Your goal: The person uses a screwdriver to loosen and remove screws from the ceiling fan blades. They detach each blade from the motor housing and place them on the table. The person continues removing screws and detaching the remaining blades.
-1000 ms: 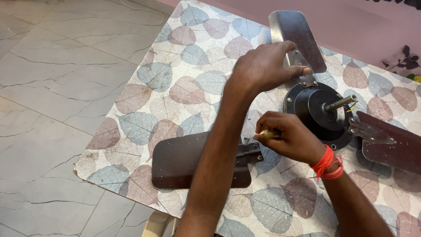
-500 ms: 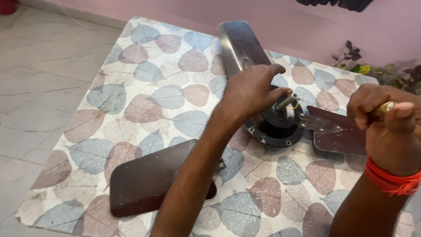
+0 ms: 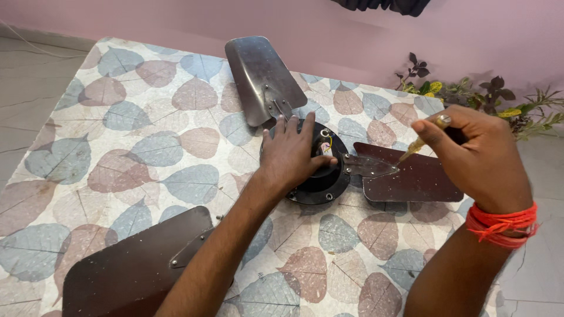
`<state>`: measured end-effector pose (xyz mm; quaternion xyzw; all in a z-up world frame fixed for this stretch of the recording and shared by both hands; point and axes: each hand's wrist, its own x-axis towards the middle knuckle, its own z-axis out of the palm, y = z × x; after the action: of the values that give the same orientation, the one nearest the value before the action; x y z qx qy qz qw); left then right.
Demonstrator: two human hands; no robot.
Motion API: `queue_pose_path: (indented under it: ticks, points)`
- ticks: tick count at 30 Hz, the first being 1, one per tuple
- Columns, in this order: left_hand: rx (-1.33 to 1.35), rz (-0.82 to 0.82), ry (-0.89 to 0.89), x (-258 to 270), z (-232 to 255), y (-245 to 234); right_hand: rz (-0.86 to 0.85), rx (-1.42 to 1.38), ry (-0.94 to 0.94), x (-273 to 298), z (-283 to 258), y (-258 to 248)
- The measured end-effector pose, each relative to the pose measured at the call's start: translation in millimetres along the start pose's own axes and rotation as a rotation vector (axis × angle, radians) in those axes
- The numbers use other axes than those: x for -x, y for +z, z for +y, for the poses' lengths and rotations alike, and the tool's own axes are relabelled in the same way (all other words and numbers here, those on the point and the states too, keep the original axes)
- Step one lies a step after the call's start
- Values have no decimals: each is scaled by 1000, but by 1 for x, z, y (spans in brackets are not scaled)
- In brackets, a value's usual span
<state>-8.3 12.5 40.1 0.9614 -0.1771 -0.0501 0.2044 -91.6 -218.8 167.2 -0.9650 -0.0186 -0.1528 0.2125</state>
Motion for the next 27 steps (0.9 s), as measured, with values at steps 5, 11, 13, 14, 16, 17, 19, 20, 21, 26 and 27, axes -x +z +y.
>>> queue_pose_path:
  ticks: [5,11,13,14,16,17,19,20,21,26,27]
  points:
    - [-13,-80,-19,-2,-6,9,-229,15,-128,-6,-4,6]
    - [-12,-86,9,-5,-11,14,-442,52,32,-13,-19,11]
    - [1,-74,18,-6,-13,14,-463,91,57,-14,-22,14]
    - [-2,-80,24,-6,-14,14,-473,129,71,-16,-24,16]
    - [-7,-91,39,-7,-15,14,-486,167,83,-18,-24,19]
    - [-9,-88,44,-7,-16,14,-493,168,82,-19,-24,20]
    - [-13,-80,54,-8,-17,15,-500,156,64,-21,-22,24]
    - [-14,-75,61,-9,-17,16,-500,142,46,-22,-22,25]
    - [-15,-69,67,-9,-18,16,-501,127,28,-22,-21,26]
    - [-23,-69,74,-10,-19,19,-511,111,36,-24,-19,28]
    - [-17,-70,73,-10,-19,19,-518,112,57,-24,-19,28]
